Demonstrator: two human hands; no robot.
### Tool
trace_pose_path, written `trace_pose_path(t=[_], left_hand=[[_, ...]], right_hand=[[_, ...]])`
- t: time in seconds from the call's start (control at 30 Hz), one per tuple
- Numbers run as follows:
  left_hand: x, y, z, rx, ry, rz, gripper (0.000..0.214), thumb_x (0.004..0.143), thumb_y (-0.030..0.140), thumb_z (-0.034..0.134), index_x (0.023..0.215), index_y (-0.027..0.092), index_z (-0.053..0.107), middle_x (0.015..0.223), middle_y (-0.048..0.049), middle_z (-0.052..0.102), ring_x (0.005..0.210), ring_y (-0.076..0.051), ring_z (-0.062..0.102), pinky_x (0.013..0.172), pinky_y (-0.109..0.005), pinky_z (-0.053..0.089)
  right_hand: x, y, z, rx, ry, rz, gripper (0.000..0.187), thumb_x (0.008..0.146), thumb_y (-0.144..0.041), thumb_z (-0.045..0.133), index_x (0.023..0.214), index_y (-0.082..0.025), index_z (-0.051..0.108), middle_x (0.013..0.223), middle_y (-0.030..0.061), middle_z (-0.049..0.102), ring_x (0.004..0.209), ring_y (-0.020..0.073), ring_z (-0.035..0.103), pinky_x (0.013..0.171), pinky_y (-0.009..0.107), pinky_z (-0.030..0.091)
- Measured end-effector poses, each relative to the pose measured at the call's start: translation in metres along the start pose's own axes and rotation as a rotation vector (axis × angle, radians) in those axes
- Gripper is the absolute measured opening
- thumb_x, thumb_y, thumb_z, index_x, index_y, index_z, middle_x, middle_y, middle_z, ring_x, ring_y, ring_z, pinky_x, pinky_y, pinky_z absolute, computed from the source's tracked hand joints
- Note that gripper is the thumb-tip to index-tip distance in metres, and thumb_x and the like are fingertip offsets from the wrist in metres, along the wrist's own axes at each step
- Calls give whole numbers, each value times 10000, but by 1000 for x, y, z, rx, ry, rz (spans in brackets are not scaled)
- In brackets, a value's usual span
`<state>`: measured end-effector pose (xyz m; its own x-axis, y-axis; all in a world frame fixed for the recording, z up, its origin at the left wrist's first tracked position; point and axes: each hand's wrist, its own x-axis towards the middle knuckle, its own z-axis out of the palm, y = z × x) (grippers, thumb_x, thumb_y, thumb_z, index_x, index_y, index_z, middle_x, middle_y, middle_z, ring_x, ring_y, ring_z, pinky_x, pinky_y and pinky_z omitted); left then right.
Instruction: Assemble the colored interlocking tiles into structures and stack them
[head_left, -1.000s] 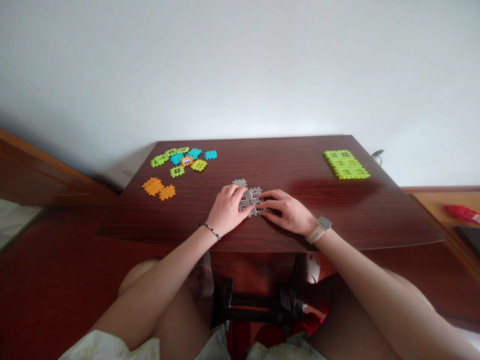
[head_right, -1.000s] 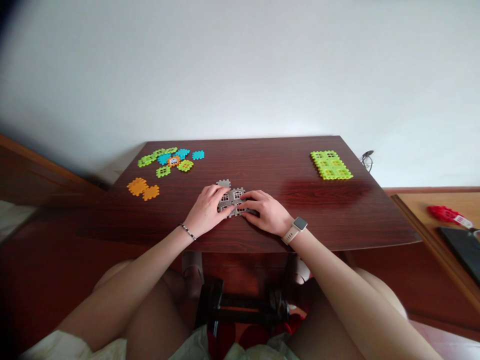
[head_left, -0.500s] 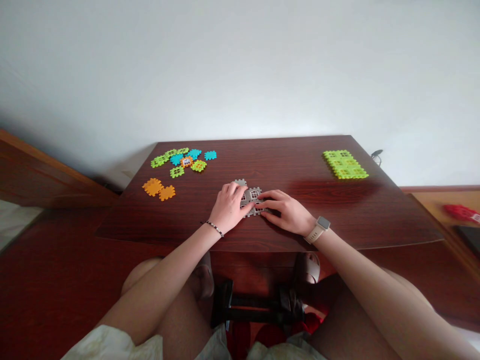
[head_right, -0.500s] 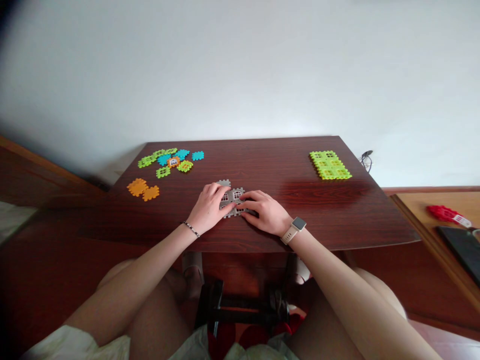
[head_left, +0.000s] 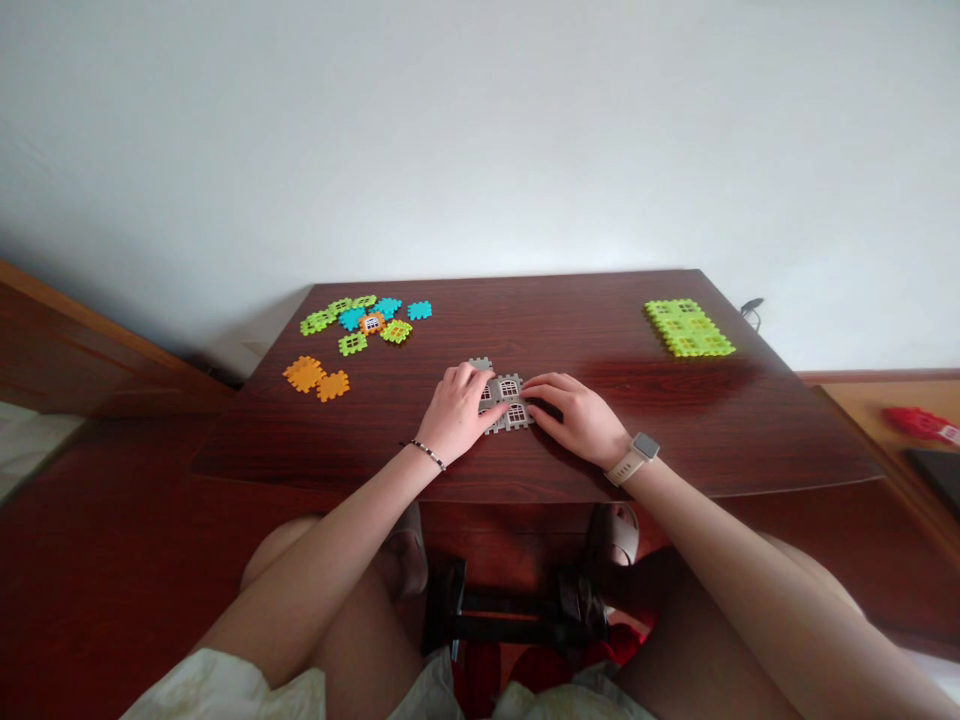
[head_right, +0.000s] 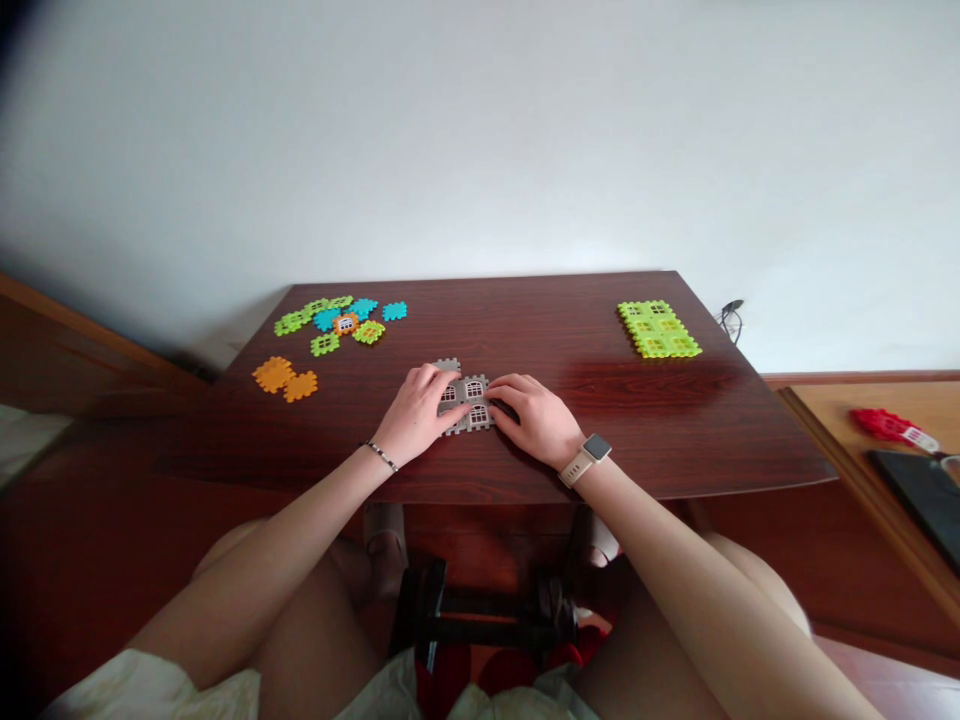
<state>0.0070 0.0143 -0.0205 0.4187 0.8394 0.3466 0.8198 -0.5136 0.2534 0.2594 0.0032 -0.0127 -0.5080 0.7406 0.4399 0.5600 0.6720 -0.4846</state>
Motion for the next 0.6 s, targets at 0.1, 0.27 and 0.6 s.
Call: trace_pose_path(t=[0.1,0.27,0.6], left_hand=[[0,0,0,-9,1,-1,445,1002,452,746,1347,201,619,1247,-134,624,1207,-345,590,1053,-524,560],[0,0,-1,-10,9,3,433,1000,458,746,1334,208,630,1236,-132,622,1198,-346,589,1050,-531,561],[-1,1,0,-16,28,5,386,1001,439,746,1309,227,649,1217,-119,615,1184,-336,591,1056,-533,565]], right_hand=[[0,2,1,-15,8,0,228,1061,-256,623,1225,-263,782,1252,112,767,1152,307,721,1027,526,623],[0,3,0,-21,3,-7,244,1063,-239,612,1211,-266,804,1257,105,781,1150,297,734,1025,511,634],[-2,4,3,-98,7,16,271,1053,-227,624,1206,-284,840,1297,76,806,1150,283,779,1015,476,666]])
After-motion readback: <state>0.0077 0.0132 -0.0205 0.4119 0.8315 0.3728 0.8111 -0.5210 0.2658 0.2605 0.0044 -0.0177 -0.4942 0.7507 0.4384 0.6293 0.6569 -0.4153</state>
